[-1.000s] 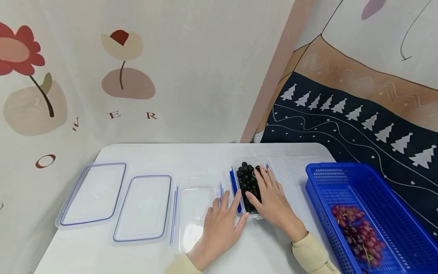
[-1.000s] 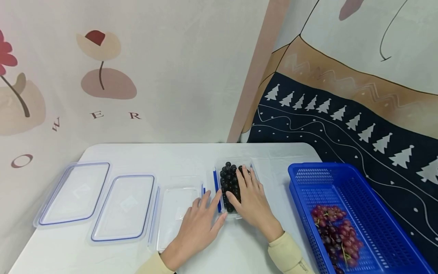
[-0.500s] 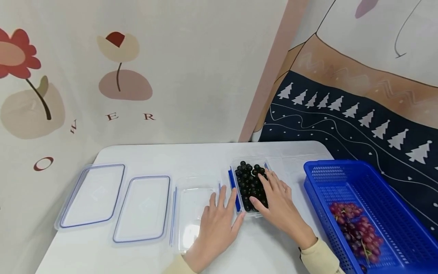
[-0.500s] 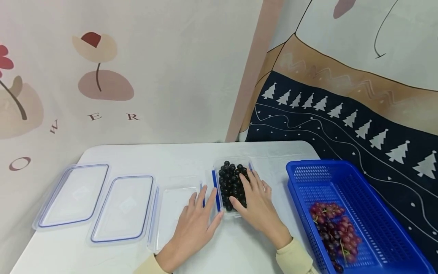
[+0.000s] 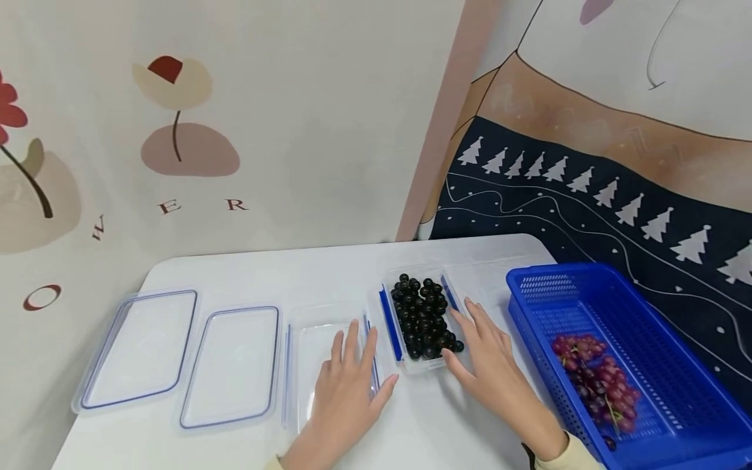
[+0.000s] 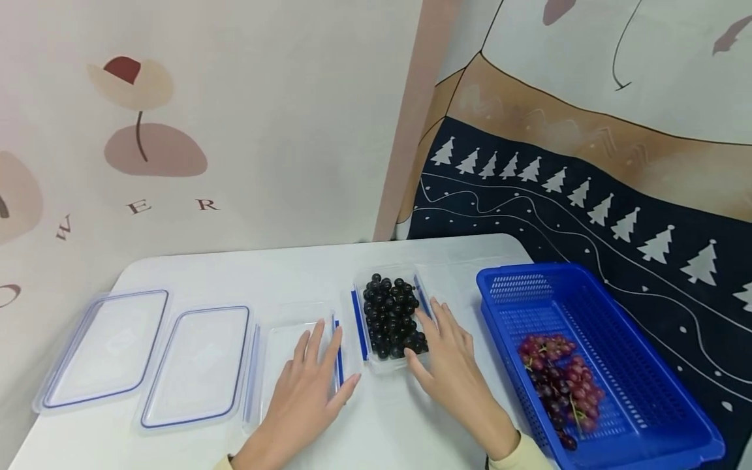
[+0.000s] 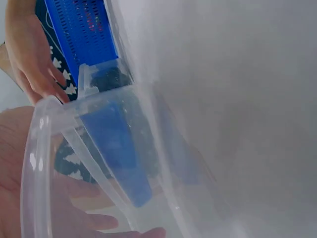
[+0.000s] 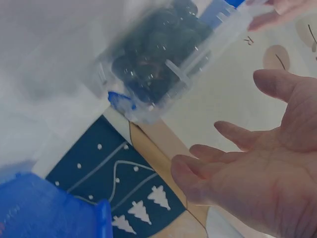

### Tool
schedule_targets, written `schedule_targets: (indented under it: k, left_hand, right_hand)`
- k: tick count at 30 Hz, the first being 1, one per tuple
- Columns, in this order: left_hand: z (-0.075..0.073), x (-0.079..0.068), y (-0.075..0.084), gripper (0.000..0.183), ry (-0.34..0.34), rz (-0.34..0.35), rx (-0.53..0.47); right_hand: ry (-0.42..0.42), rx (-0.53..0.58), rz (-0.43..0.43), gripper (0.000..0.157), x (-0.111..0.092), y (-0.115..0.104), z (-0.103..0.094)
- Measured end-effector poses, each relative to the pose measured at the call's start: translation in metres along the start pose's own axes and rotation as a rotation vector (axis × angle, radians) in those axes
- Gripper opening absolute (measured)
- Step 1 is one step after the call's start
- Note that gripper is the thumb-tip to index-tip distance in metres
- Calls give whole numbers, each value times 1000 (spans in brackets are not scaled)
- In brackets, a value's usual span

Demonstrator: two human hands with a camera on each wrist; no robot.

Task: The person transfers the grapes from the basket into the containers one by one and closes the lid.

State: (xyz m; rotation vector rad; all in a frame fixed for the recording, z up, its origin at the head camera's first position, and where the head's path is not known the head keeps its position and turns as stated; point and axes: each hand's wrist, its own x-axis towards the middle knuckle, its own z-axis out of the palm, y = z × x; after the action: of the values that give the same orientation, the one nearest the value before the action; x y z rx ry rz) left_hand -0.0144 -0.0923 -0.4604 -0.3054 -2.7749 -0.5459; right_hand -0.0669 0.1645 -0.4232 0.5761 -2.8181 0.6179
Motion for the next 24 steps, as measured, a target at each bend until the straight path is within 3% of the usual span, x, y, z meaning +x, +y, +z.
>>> schedule_targets:
  k: [4,9,14,24]
  left_hand:
    - [-3,-3,-7,89,-42,-22,-8]
    - [-6,-8,-13,97,-31,-14,3]
    - [-9,-17,-15,102,-45,-12,17]
    - [-20,-27,-25,115,-102,-46,0]
  right_hand:
    - [-10,-27,28,66,-10,-1,-13]
    - [11,-26,31,60,-23,8,-29]
    - [59,-13,53,62,-34,24,-41]
    - [52,40,163,71,-53,61,-61]
